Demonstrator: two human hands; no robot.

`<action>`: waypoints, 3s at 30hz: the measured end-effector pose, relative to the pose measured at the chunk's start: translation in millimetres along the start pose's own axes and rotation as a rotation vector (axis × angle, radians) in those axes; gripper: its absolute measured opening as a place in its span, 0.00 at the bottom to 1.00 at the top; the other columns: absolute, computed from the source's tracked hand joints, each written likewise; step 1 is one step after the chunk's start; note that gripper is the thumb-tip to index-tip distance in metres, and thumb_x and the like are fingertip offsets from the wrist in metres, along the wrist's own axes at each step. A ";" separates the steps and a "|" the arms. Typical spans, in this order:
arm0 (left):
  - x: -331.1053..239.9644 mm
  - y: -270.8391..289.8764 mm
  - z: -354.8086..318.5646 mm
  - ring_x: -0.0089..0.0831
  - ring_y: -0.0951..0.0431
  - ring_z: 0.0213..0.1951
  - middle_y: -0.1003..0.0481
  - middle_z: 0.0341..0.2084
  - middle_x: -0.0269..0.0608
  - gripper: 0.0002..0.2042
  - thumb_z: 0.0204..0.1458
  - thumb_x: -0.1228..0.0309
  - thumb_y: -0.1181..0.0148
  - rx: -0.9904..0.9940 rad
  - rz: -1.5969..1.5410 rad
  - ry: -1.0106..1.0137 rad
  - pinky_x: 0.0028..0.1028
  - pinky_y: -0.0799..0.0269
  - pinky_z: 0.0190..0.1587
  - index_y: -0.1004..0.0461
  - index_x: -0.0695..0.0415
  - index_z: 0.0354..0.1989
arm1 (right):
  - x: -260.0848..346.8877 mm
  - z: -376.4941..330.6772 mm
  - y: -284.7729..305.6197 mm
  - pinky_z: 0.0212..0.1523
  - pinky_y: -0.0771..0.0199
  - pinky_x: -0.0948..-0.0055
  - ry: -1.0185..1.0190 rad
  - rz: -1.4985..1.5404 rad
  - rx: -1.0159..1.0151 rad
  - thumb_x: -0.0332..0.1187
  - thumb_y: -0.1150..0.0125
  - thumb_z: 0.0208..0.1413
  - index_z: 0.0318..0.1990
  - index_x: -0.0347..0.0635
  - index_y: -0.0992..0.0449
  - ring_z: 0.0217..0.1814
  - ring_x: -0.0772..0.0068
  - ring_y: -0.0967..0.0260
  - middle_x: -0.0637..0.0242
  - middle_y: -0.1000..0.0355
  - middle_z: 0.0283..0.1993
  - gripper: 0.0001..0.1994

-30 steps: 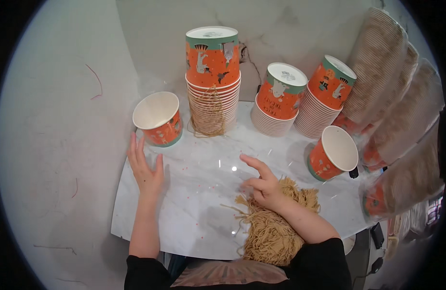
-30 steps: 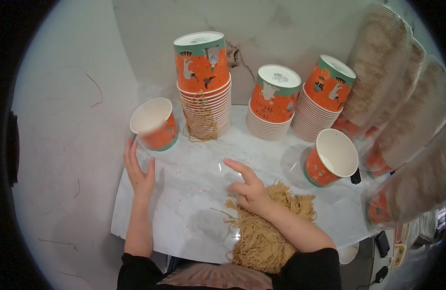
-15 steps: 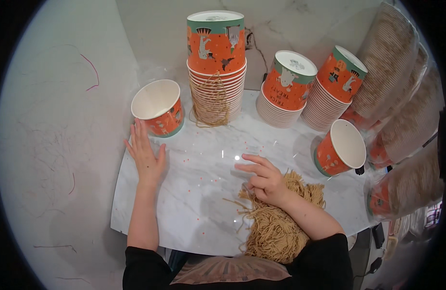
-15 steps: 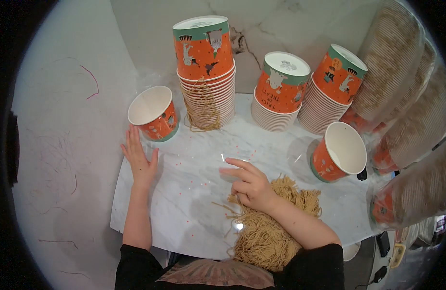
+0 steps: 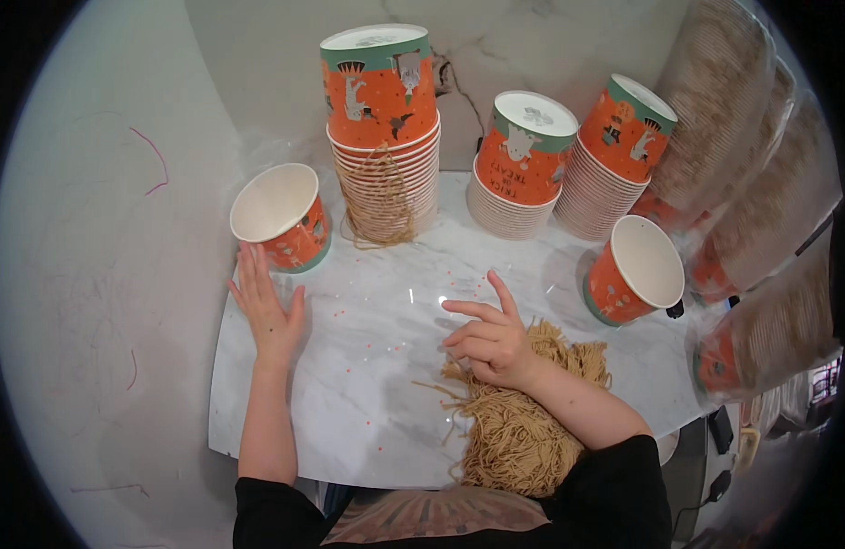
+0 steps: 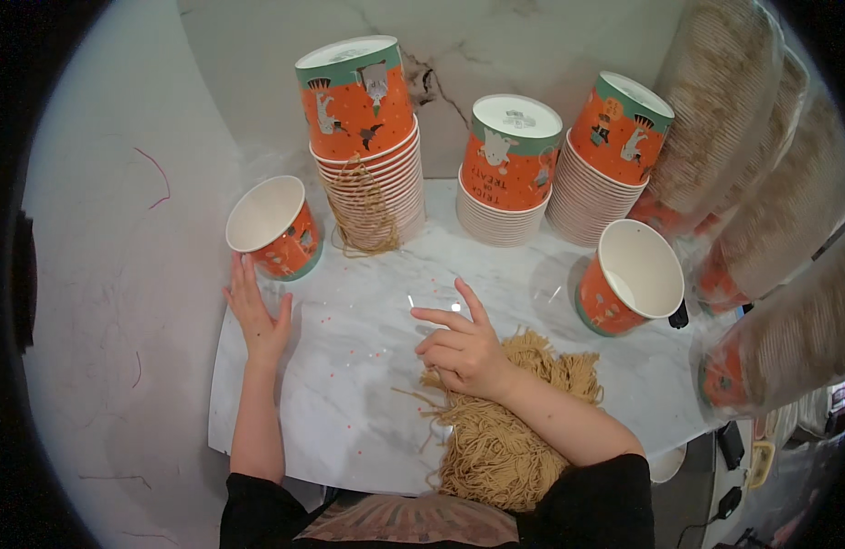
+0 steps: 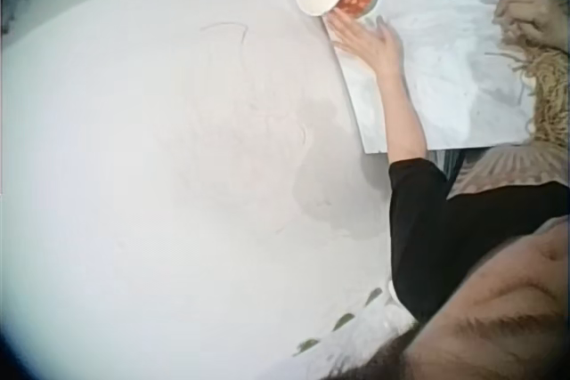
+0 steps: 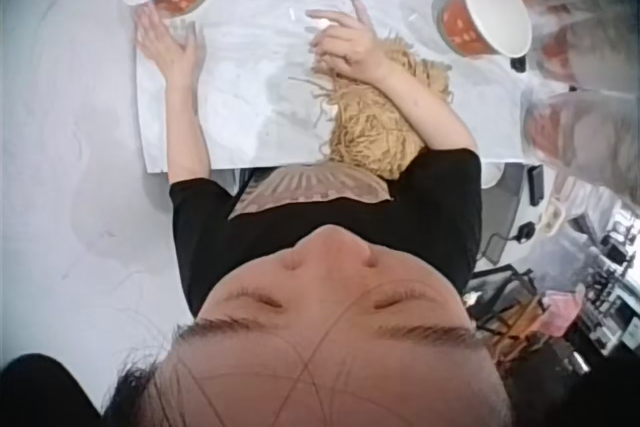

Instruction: Attaching string handles to decorative paper buckets.

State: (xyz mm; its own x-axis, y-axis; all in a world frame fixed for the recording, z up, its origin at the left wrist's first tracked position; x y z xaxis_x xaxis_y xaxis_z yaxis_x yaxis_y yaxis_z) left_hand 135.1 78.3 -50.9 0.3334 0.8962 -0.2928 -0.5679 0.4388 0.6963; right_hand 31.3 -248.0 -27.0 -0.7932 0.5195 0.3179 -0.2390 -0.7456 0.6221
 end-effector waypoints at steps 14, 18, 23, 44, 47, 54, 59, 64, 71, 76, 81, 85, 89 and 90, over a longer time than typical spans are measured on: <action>8.4 6.3 -1.9 0.46 0.55 0.77 0.55 0.78 0.46 0.47 0.49 0.69 0.33 -0.036 0.025 -0.026 0.60 0.71 0.74 0.53 0.50 0.78 | 0.6 3.0 0.9 0.74 0.54 0.30 -0.030 -0.096 -0.046 0.19 0.41 0.41 0.22 0.51 0.25 0.37 0.78 0.23 0.81 0.26 0.26 0.10; 1.1 8.1 1.5 0.46 0.55 0.77 0.56 0.78 0.47 0.47 0.49 0.69 0.33 -0.034 0.003 -0.005 0.60 0.71 0.74 0.53 0.51 0.78 | -39.2 -19.3 -13.4 0.57 0.33 0.56 -0.541 0.817 -0.133 0.17 0.46 0.46 0.21 0.47 0.28 0.31 0.66 0.27 0.69 0.26 0.25 0.10; 5.3 10.2 1.6 0.47 0.55 0.77 0.56 0.78 0.48 0.47 0.48 0.70 0.32 -0.057 -0.001 0.022 0.59 0.70 0.74 0.52 0.51 0.77 | -81.2 -45.1 -32.9 0.52 0.31 0.63 -1.062 1.991 -0.608 0.22 0.48 0.53 0.22 0.44 0.39 0.32 0.65 0.38 0.66 0.39 0.24 0.11; -4.9 14.0 -2.8 0.44 0.46 0.74 0.46 0.75 0.47 0.39 0.50 0.74 0.34 -0.220 -0.114 -0.118 0.56 0.63 0.74 0.43 0.54 0.73 | -65.1 -18.5 -17.5 0.79 0.49 0.46 -0.964 1.780 -0.387 0.05 0.62 0.38 0.79 0.48 0.59 0.82 0.49 0.56 0.50 0.58 0.80 0.53; -4.4 12.1 -2.7 0.44 0.46 0.74 0.46 0.75 0.47 0.39 0.50 0.75 0.35 -0.219 -0.112 -0.115 0.56 0.63 0.74 0.43 0.55 0.73 | -69.3 -23.8 -18.9 0.79 0.49 0.46 -0.949 1.810 -0.407 0.05 0.60 0.41 0.66 0.37 0.35 0.82 0.49 0.56 0.49 0.56 0.80 0.38; -4.3 12.2 -3.9 0.44 0.46 0.74 0.46 0.74 0.47 0.38 0.50 0.75 0.36 -0.218 -0.100 -0.095 0.57 0.63 0.74 0.43 0.55 0.73 | -75.2 -29.7 -23.5 0.77 0.44 0.46 -0.983 1.770 -0.452 0.17 0.53 0.57 0.16 0.45 0.44 0.75 0.54 0.45 0.48 0.38 0.69 0.18; -5.3 13.1 -3.6 0.45 0.45 0.74 0.45 0.74 0.48 0.39 0.51 0.74 0.35 -0.215 -0.052 -0.096 0.55 0.61 0.75 0.45 0.57 0.73 | -76.6 -33.1 -24.2 0.76 0.42 0.47 -0.966 1.777 -0.450 0.20 0.54 0.60 0.16 0.45 0.43 0.73 0.56 0.42 0.48 0.36 0.67 0.19; -5.4 9.3 0.1 0.44 0.51 0.76 0.50 0.76 0.45 0.41 0.51 0.73 0.36 -0.150 -0.032 -0.062 0.61 0.70 0.74 0.48 0.54 0.75 | -75.5 -31.9 -25.2 0.76 0.41 0.47 -0.957 1.782 -0.448 0.20 0.53 0.59 0.16 0.45 0.43 0.71 0.56 0.41 0.49 0.35 0.65 0.19; -4.3 -2.7 5.8 0.45 0.54 0.77 0.48 0.75 0.37 0.44 0.52 0.67 0.34 -0.058 0.091 -0.023 0.65 0.70 0.72 0.51 0.49 0.77 | -75.2 -30.6 -26.2 0.76 0.40 0.47 -0.955 1.791 -0.439 0.20 0.52 0.59 0.15 0.45 0.43 0.70 0.56 0.40 0.49 0.34 0.64 0.19; -5.4 5.6 4.5 0.43 0.45 0.71 0.38 0.64 0.40 0.38 0.52 0.67 0.34 -0.185 0.107 -0.034 0.63 0.65 0.73 0.42 0.47 0.73 | -74.5 -30.7 -25.2 0.76 0.41 0.48 -0.974 1.772 -0.463 0.19 0.51 0.58 0.15 0.45 0.43 0.70 0.56 0.40 0.49 0.34 0.64 0.19; 2.2 8.6 -0.3 0.37 0.34 0.60 0.35 0.48 0.36 0.23 0.50 0.69 0.33 -0.336 0.070 -0.117 0.62 0.60 0.72 0.26 0.48 0.58 | -74.7 -30.9 -24.3 0.76 0.41 0.48 -0.958 1.773 -0.451 0.19 0.51 0.58 0.15 0.45 0.42 0.70 0.56 0.40 0.49 0.34 0.64 0.19; -1.5 10.8 -0.9 0.34 0.31 0.56 0.33 0.46 0.30 0.10 0.48 0.70 0.30 -0.327 0.082 -0.113 0.61 0.57 0.72 0.22 0.46 0.38 | -75.5 -32.7 -24.7 0.76 0.41 0.48 -0.958 1.774 -0.450 0.20 0.50 0.58 0.15 0.46 0.42 0.70 0.56 0.40 0.49 0.34 0.65 0.20; -5.2 14.8 0.5 0.34 0.31 0.57 0.33 0.46 0.29 0.09 0.45 0.71 0.30 -0.320 0.066 -0.122 0.62 0.58 0.71 0.25 0.45 0.32 | -75.3 -31.6 -23.8 0.76 0.41 0.48 -0.948 1.767 -0.442 0.20 0.50 0.59 0.15 0.46 0.42 0.70 0.56 0.40 0.49 0.34 0.64 0.20; -5.6 16.2 0.5 0.34 0.31 0.57 0.33 0.46 0.29 0.09 0.45 0.71 0.30 -0.320 0.067 -0.122 0.62 0.58 0.71 0.25 0.45 0.32 | -75.5 -31.6 -23.6 0.76 0.41 0.48 -0.946 1.771 -0.444 0.20 0.50 0.59 0.15 0.46 0.42 0.70 0.56 0.40 0.49 0.34 0.64 0.20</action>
State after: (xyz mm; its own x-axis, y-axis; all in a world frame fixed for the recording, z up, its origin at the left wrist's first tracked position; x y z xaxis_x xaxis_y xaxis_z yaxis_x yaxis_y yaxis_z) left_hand 124.3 80.4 -37.7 0.3644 0.9175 -0.1594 -0.7924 0.3954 0.4646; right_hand 79.1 -282.8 -88.3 0.1739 -0.8277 0.5336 0.0935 -0.5255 -0.8456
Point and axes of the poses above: each hand's wrist, its own z-axis towards the middle knuckle, its own y-axis out of the back of the hand, x = y × z, the point moved 4 cm from there along z, towards the middle knuckle
